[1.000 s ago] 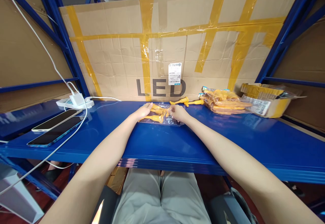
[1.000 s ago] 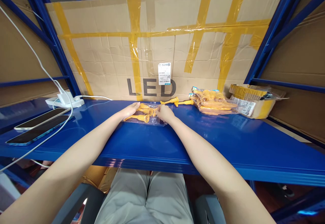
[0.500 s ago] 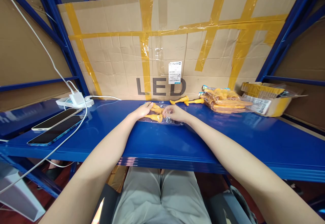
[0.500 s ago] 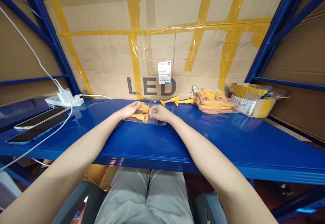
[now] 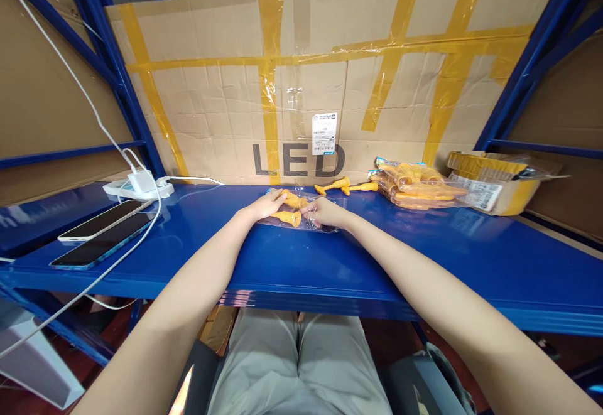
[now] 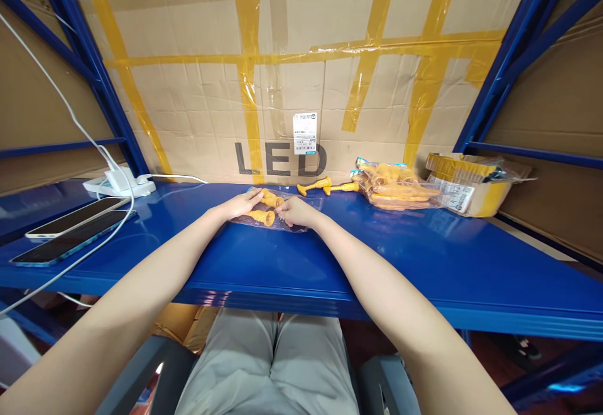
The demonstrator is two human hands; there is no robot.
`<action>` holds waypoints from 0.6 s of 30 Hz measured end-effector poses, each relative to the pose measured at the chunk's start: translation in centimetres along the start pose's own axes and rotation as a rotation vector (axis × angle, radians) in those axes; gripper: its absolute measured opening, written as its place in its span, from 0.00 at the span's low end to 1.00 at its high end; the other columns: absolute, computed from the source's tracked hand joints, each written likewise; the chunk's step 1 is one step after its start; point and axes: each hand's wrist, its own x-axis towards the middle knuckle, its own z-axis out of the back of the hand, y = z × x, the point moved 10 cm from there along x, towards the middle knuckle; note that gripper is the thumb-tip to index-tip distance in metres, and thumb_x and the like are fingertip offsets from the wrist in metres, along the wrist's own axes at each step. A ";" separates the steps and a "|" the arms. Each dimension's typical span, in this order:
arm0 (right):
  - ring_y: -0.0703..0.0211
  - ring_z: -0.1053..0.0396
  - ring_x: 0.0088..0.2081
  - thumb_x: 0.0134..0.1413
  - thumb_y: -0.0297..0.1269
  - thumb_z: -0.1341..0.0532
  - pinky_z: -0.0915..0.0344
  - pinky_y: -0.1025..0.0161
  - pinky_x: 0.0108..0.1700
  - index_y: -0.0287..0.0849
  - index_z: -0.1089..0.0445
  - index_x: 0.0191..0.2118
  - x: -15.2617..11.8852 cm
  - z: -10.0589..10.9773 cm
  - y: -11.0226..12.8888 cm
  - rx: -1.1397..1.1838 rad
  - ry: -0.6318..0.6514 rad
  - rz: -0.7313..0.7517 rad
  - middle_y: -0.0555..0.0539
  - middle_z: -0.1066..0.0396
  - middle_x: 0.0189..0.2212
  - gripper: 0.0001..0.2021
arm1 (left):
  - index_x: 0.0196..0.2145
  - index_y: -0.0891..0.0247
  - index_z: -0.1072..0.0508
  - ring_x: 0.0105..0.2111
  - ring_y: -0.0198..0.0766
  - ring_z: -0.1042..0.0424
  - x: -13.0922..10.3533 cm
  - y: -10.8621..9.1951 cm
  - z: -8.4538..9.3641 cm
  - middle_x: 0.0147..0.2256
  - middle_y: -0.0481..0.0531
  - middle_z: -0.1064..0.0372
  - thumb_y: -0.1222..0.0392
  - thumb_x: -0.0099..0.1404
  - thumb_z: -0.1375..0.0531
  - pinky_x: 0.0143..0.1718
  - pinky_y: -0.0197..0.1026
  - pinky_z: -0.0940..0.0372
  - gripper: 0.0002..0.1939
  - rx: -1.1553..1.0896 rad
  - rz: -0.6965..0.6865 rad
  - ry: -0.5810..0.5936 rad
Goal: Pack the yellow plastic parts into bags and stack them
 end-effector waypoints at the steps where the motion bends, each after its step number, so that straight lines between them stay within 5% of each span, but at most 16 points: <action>1: 0.68 0.41 0.18 0.52 0.31 0.42 0.40 0.69 0.30 0.37 0.22 0.37 0.0 0.0 0.0 0.001 0.006 0.005 0.57 0.38 0.11 0.12 | 0.64 0.62 0.40 0.68 0.48 0.54 0.0 0.1 -0.1 0.67 0.56 0.50 0.37 0.67 0.55 0.67 0.45 0.59 0.36 0.036 0.017 0.014; 8: 0.67 0.42 0.18 0.52 0.47 0.37 0.42 0.68 0.28 0.37 0.23 0.35 0.0 -0.2 0.8 -0.046 0.027 0.118 0.56 0.39 0.13 0.16 | 0.69 0.59 0.52 0.70 0.50 0.71 -0.1 -0.6 -1.1 0.70 0.56 0.67 0.38 0.68 0.62 0.66 0.61 0.68 0.37 0.211 0.023 0.100; 18: 0.62 0.36 0.27 0.51 0.46 0.35 0.42 0.66 0.32 0.39 0.27 0.25 -0.2 0.0 2.4 -0.195 -0.083 0.277 0.50 0.30 0.22 0.14 | 0.70 0.57 0.56 0.70 0.49 0.74 -0.7 -1.4 -1.7 0.70 0.53 0.71 0.39 0.69 0.66 0.65 0.63 0.70 0.37 0.273 0.025 0.152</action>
